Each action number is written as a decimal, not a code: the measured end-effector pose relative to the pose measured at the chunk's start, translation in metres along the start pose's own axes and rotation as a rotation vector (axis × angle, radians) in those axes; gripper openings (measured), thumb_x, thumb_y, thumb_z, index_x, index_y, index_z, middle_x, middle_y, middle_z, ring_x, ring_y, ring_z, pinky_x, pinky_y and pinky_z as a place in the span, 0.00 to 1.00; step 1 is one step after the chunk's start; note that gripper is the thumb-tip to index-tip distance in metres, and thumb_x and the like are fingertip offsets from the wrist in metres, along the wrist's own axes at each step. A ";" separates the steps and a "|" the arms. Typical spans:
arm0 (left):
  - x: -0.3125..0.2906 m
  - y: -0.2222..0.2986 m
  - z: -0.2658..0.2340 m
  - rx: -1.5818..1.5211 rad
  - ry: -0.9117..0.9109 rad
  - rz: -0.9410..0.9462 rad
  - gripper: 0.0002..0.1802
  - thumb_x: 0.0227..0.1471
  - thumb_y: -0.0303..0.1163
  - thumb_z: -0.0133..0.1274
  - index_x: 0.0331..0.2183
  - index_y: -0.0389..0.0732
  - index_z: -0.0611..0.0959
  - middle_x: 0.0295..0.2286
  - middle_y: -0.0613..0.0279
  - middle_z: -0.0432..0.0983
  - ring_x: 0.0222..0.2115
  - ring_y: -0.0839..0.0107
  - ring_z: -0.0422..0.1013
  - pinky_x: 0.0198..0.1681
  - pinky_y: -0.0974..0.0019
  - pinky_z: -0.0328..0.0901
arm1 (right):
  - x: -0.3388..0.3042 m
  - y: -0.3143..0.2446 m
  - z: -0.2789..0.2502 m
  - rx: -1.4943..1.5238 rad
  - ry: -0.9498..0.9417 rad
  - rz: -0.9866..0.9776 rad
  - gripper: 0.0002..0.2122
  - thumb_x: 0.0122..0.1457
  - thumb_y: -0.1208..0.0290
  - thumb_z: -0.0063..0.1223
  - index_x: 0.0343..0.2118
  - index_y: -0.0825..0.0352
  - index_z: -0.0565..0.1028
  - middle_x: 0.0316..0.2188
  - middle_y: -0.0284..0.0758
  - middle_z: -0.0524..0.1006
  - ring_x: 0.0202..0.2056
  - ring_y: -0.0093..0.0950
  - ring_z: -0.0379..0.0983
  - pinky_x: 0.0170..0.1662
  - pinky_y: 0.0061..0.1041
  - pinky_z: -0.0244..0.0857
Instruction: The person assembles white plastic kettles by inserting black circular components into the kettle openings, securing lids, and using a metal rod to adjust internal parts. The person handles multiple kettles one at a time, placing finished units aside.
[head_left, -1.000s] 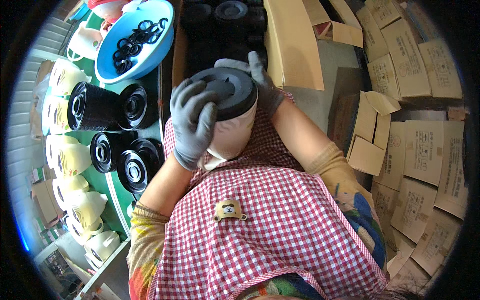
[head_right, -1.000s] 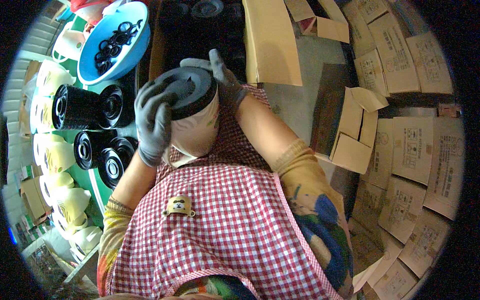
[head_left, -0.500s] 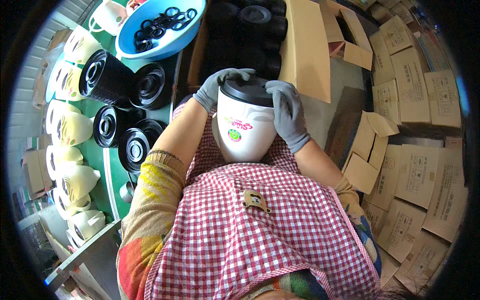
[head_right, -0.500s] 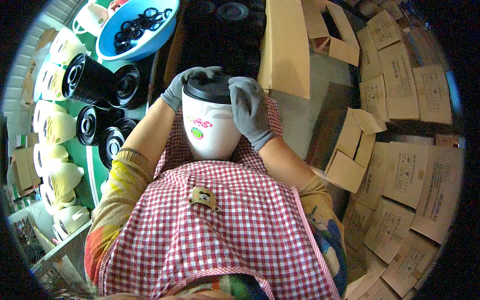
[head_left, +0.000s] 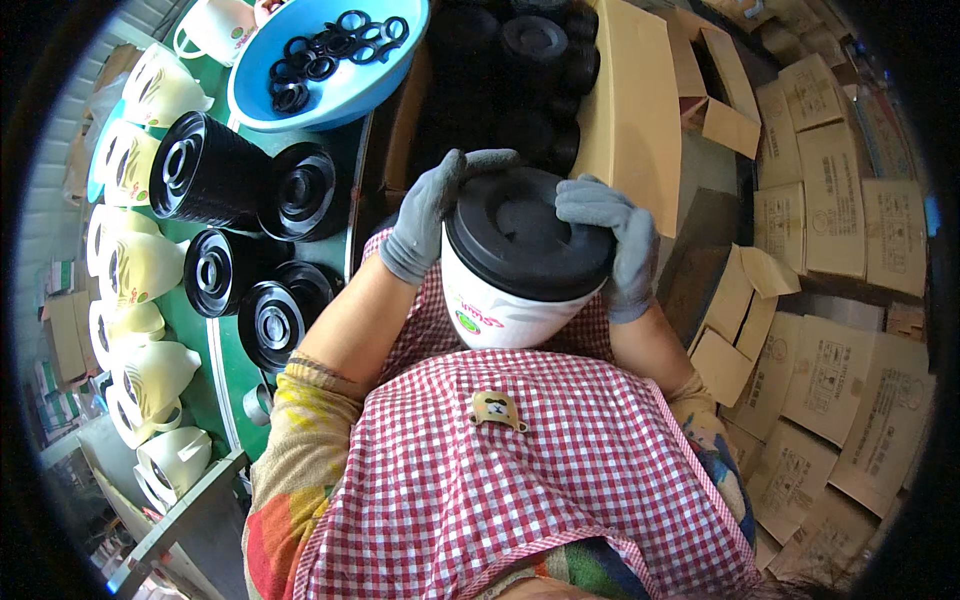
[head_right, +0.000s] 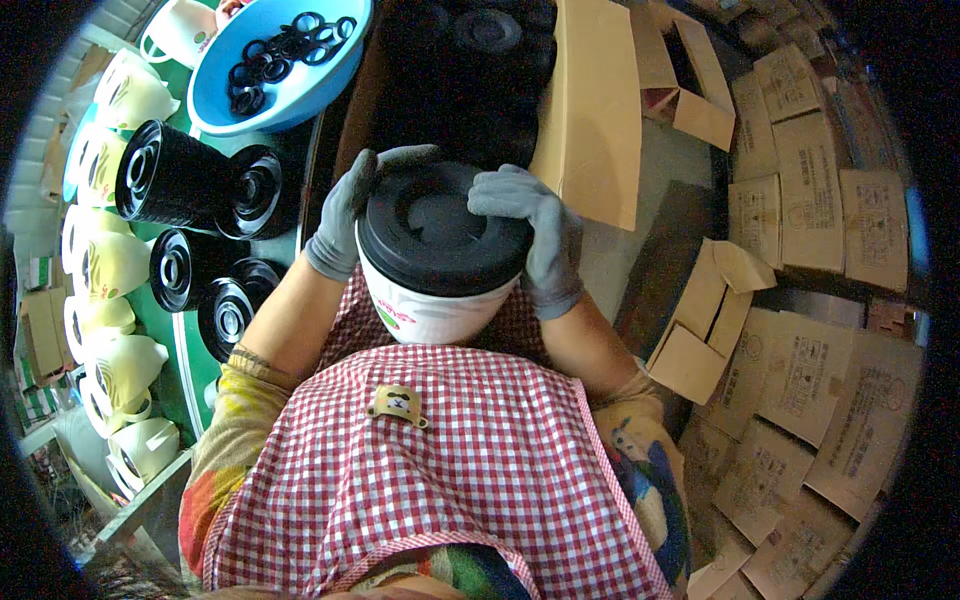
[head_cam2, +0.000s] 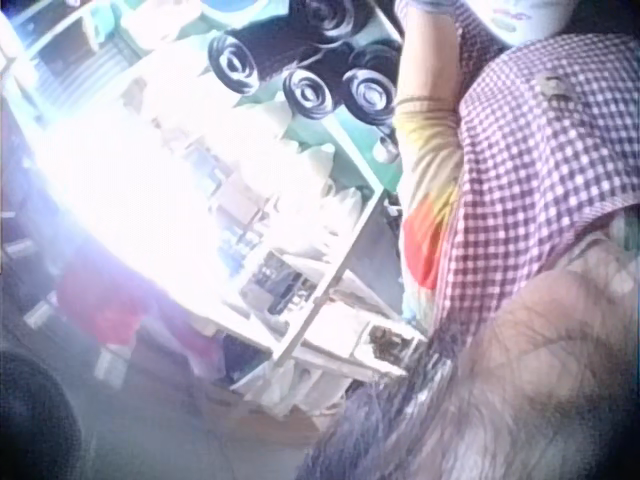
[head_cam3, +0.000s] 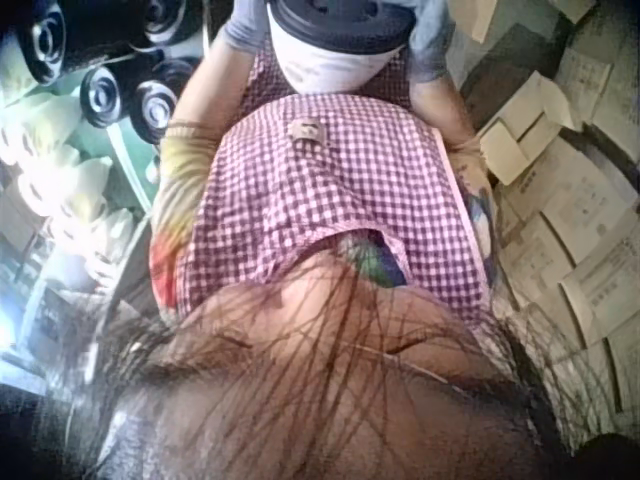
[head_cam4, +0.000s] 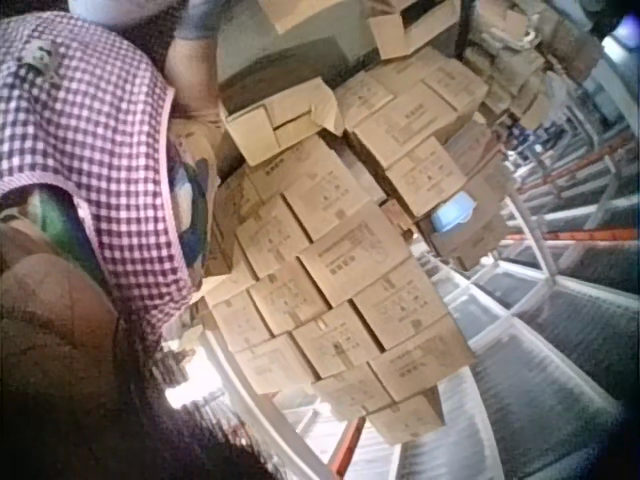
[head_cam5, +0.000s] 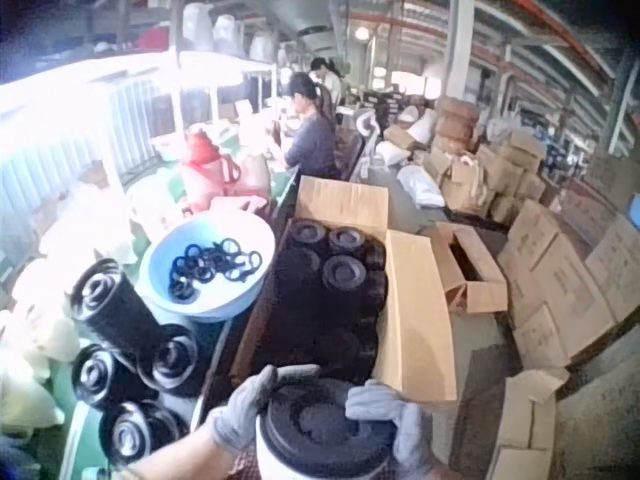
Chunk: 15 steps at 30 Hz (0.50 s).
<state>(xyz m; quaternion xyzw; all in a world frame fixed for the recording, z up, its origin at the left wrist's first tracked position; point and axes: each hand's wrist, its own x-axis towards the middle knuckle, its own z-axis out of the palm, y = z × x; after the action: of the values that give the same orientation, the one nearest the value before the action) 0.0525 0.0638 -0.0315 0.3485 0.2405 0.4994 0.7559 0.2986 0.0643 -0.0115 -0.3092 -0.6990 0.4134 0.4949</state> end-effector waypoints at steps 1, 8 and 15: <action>0.001 0.000 -0.002 0.070 -0.011 -0.001 0.32 0.66 0.50 0.39 0.56 0.31 0.72 0.52 0.50 0.73 0.53 0.62 0.69 0.60 0.61 0.60 | 0.001 0.003 -0.003 0.002 -0.036 -0.048 0.37 0.69 0.43 0.18 0.38 0.69 0.81 0.42 0.43 0.80 0.50 0.39 0.74 0.62 0.41 0.58; -0.023 0.024 0.016 0.583 0.009 -0.021 0.29 0.64 0.36 0.47 0.62 0.35 0.64 0.59 0.53 0.64 0.58 0.65 0.62 0.60 0.62 0.60 | 0.001 -0.006 -0.003 -0.221 -0.209 -0.191 0.25 0.69 0.50 0.35 0.42 0.64 0.81 0.44 0.38 0.80 0.54 0.37 0.71 0.63 0.41 0.56; -0.004 0.021 -0.048 0.584 -0.081 -0.490 0.25 0.66 0.36 0.44 0.60 0.35 0.67 0.55 0.55 0.68 0.55 0.66 0.66 0.59 0.63 0.61 | 0.004 -0.031 0.044 -0.576 -0.527 -0.324 0.21 0.61 0.55 0.48 0.49 0.66 0.76 0.53 0.45 0.73 0.56 0.43 0.67 0.61 0.47 0.55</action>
<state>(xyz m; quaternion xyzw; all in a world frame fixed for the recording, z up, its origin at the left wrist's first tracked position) 0.0044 0.0792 -0.0462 0.5009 0.4187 0.2001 0.7306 0.2545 0.0414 0.0099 -0.2046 -0.9282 0.1830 0.2512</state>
